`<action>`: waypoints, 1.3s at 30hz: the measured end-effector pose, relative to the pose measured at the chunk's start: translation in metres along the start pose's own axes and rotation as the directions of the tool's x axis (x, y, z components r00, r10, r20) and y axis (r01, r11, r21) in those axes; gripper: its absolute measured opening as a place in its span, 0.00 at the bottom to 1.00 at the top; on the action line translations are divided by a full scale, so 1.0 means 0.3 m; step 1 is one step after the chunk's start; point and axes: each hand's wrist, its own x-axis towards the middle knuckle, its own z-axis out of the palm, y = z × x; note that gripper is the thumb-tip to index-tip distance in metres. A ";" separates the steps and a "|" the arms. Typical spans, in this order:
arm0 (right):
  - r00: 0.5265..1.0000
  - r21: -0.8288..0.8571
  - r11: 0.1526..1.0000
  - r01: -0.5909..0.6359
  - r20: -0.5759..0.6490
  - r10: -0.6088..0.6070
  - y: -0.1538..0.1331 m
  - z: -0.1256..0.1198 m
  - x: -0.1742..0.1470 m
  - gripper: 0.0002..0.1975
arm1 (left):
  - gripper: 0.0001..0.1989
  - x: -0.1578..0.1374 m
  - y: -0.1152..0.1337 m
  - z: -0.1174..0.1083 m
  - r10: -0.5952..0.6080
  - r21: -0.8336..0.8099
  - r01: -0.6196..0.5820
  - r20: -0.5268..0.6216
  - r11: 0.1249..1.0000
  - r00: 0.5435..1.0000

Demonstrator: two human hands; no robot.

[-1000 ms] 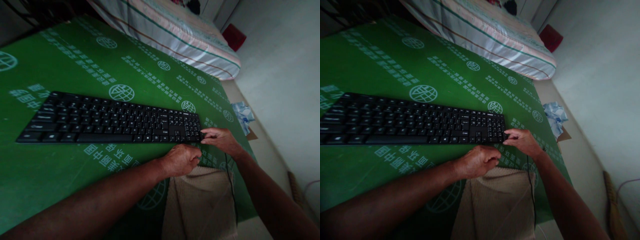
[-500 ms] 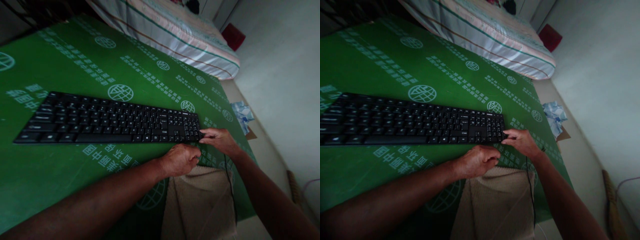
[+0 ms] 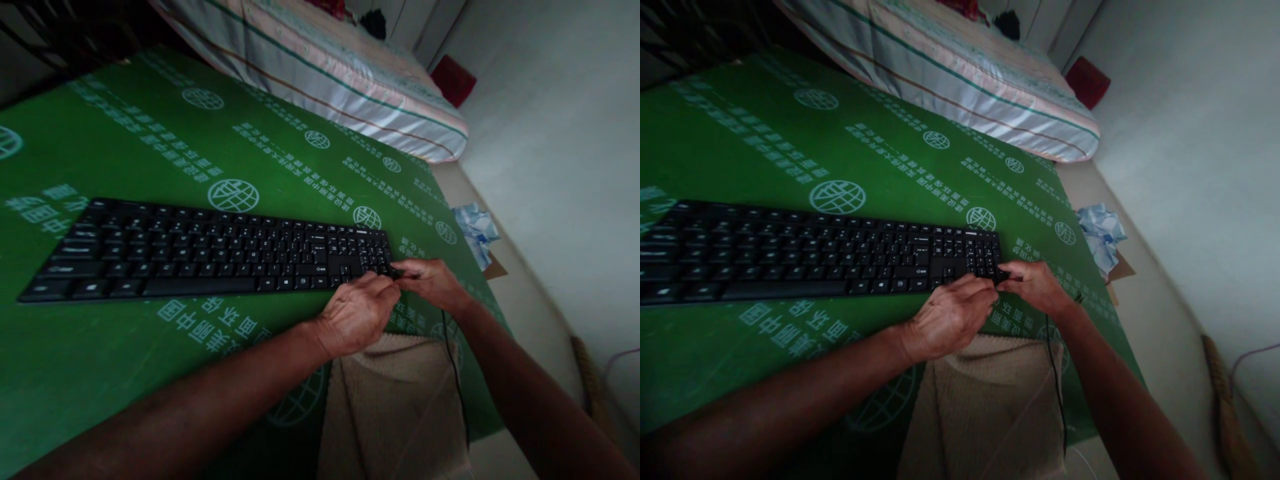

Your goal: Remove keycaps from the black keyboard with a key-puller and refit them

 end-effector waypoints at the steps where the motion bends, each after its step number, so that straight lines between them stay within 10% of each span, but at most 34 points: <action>1: 1.000 0.002 1.000 0.013 0.006 -0.013 -0.003 0.001 0.002 0.16 | 0.14 0.007 -0.004 0.000 0.009 0.056 -0.009 0.000 0.998 1.000; 8: 0.999 0.109 0.994 0.021 0.037 -0.025 0.001 0.009 0.008 0.15 | 0.23 0.024 -0.038 0.028 0.047 0.236 -0.079 0.139 0.969 0.989; 39: 0.996 0.130 0.990 0.046 0.075 -0.056 0.000 0.015 0.025 0.12 | 0.20 0.025 -0.046 0.039 0.035 0.297 -0.067 0.111 0.952 0.993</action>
